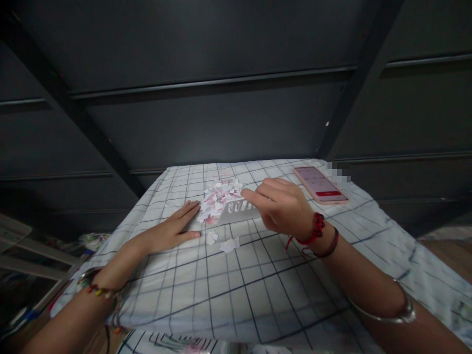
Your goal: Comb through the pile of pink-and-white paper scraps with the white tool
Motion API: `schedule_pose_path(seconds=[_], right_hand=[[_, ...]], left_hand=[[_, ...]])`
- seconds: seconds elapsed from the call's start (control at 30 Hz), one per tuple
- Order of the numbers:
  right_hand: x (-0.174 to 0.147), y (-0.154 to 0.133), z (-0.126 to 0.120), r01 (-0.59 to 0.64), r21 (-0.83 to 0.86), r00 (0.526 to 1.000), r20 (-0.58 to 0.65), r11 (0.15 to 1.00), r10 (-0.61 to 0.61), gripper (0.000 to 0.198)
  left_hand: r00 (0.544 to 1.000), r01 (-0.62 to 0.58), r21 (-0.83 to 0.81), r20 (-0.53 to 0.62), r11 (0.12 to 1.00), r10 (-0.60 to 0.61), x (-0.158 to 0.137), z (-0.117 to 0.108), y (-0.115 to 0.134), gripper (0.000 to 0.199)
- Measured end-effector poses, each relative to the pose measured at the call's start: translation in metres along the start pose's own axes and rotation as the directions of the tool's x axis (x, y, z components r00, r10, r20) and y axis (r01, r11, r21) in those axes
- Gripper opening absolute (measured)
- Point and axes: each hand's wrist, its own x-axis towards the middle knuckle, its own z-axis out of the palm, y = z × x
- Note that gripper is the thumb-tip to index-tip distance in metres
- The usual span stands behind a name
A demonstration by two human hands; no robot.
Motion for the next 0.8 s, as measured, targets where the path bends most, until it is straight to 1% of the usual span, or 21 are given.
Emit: schedule_pose_path(seconds=[0.13,0.23,0.37,0.53,0.7,0.8], right_hand=[[0.004,-0.014,0.004,0.044,0.054,0.999,0.005,0.998,-0.044,0.026],[0.005,-0.019,0.006,0.086,0.089,0.996,-0.009,0.992,-0.085,0.025],[0.003,-0.015,0.001,0.108,0.159,0.994,-0.037,0.981,-0.104,0.024],[0.002,-0.014,-0.001,0.088,0.174,0.996,-0.045,0.981,-0.081,0.025],[0.003,-0.02,0.002,0.16,0.232,0.987,-0.047,0.96,-0.153,0.026],[0.003,-0.018,-0.001,0.149,0.287,0.989,-0.049,0.946,-0.14,0.023]], left_hand=[[1.0,0.01,0.002,0.014,1.0,-0.01,0.001,-0.001,0.002,0.083],[0.999,0.013,0.001,0.034,1.0,-0.013,0.001,-0.002,0.003,0.084],[0.999,0.007,-0.015,0.051,1.0,-0.006,0.0,-0.003,0.004,0.085],[0.997,0.023,-0.026,0.07,0.999,-0.021,0.0,-0.006,0.007,0.087],[0.996,0.029,-0.037,0.085,0.999,-0.026,0.0,-0.006,0.007,0.087],[0.997,0.005,-0.056,0.079,0.998,0.0,-0.001,-0.005,0.005,0.088]])
